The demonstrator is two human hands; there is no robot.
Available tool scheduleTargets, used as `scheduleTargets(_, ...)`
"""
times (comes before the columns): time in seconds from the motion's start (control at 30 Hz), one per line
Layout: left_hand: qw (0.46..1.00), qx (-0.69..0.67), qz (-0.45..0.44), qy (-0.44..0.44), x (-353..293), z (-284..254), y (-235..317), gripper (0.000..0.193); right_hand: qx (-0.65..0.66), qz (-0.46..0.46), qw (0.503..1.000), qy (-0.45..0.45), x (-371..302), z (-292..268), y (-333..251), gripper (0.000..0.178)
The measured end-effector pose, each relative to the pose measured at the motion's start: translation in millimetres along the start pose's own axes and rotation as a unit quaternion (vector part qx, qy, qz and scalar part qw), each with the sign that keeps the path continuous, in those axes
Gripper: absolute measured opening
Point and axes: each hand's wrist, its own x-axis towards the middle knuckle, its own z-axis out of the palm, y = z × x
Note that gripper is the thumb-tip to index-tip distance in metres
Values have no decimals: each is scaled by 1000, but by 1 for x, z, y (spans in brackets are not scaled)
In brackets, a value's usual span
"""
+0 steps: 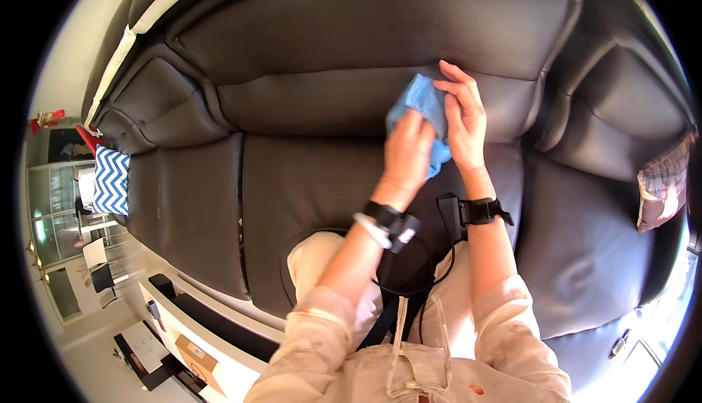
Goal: The person wipes the surface of a dark leather sofa using a blue cloth. They systematically clean the backrest, seat cushions, and armrests, moving from one section to another to cover the entire visible area of the furniture.
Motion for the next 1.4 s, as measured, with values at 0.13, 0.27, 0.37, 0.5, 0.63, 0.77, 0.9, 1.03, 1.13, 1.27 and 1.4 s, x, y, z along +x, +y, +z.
scheduleTargets(0.13,964,125,111,207,36,-115,-40,11,-11,25,1000,11,2,4,-4,25)
scheduleTargets(0.27,914,286,-35,286,54,-185,-106,20,-52,0,998,20,3,17,-1,21)
scheduleTargets(0.37,949,222,82,209,47,-96,-47,16,-60,-6,997,38,3,10,4,19)
scheduleTargets(0.5,969,196,150,29,0,-2,-10,9,-19,12,1000,17,0,13,-3,20)
scheduleTargets(0.63,954,209,201,-72,4,-20,-12,8,13,24,1000,-2,-1,5,-3,22)
scheduleTargets(0.77,982,104,46,148,40,-127,-59,19,-11,21,1000,4,4,2,-5,22)
scheduleTargets(0.9,881,286,-121,357,61,-236,-156,24,-32,20,999,6,1,21,-7,19)
scheduleTargets(1.03,909,304,-32,283,51,-167,-124,24,-96,-4,995,5,-1,17,0,16)
scheduleTargets(1.13,947,254,85,177,35,-109,-58,27,-86,-6,996,2,0,17,-4,15)
scheduleTargets(1.27,948,244,97,180,47,-122,-61,26,-73,12,997,-9,-2,8,0,17)
scheduleTargets(1.4,894,257,-26,365,82,-204,-134,25,-82,7,997,-11,-1,17,-5,17)
